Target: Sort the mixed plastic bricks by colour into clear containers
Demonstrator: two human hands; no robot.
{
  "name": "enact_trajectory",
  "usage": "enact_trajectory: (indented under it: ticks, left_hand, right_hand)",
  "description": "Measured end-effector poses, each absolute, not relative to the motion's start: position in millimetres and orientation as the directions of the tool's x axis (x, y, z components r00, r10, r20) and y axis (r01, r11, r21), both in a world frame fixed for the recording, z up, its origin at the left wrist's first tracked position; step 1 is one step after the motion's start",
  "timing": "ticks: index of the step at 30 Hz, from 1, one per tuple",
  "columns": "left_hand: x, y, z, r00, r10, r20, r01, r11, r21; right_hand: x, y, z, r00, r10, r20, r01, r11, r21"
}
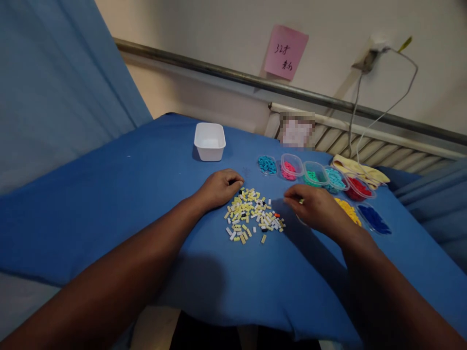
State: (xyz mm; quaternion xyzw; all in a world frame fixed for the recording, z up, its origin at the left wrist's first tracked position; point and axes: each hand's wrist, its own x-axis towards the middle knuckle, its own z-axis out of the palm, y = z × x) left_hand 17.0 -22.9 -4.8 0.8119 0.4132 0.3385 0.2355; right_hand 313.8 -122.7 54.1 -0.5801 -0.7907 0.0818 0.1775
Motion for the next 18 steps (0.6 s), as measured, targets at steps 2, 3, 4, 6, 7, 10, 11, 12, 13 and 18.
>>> enact_trajectory:
  ticks: [2, 3, 4, 6, 7, 10, 11, 12, 13, 18]
  left_hand:
    - [17, -24, -5, 0.431, 0.826, 0.365, 0.507, -0.556, 0.659]
    - [17, -24, -5, 0.432, 0.823, 0.369, 0.503, -0.559, 0.659]
    - [17, -24, -5, 0.436, 0.821, 0.369, 0.499, -0.562, 0.660]
    - [17, -25, -5, 0.441, 0.819, 0.367, 0.492, -0.562, 0.665]
    - [17, -26, -4, 0.444, 0.819, 0.365, 0.489, -0.562, 0.667]
    - [17, -26, -5, 0.446, 0.817, 0.366, 0.483, -0.564, 0.670]
    - [17, -26, -5, 0.446, 0.816, 0.368, 0.482, -0.565, 0.669]
    - [17, -26, -5, 0.447, 0.815, 0.369, 0.481, -0.567, 0.668]
    - [17, -25, -5, 0.448, 0.814, 0.369, 0.482, -0.568, 0.667]
    - [18, -25, -6, 0.460, 0.812, 0.359, 0.512, -0.573, 0.640]
  right_hand:
    - [293, -102, 53, -0.318, 0.936, 0.151, 0.862, 0.352, -0.365]
    - [283, -93, 50, -0.327, 0.935, 0.138, 0.854, 0.355, -0.381]
    - [273, -86, 47, -0.335, 0.934, 0.121, 0.845, 0.355, -0.399]
    - [258, -75, 39, -0.344, 0.935, 0.088, 0.832, 0.347, -0.433]
    - [253, -72, 35, -0.350, 0.934, 0.069, 0.830, 0.343, -0.439]
    - [247, -68, 29, -0.342, 0.939, 0.029, 0.853, 0.323, -0.410]
    - [248, -68, 29, -0.329, 0.944, 0.019, 0.867, 0.310, -0.391]
    - [248, -67, 29, -0.312, 0.950, 0.010, 0.880, 0.293, -0.373]
    - [249, -67, 30, -0.295, 0.955, 0.002, 0.893, 0.277, -0.356]
    - [248, -66, 36, -0.275, 0.961, -0.027, 0.913, 0.252, -0.319]
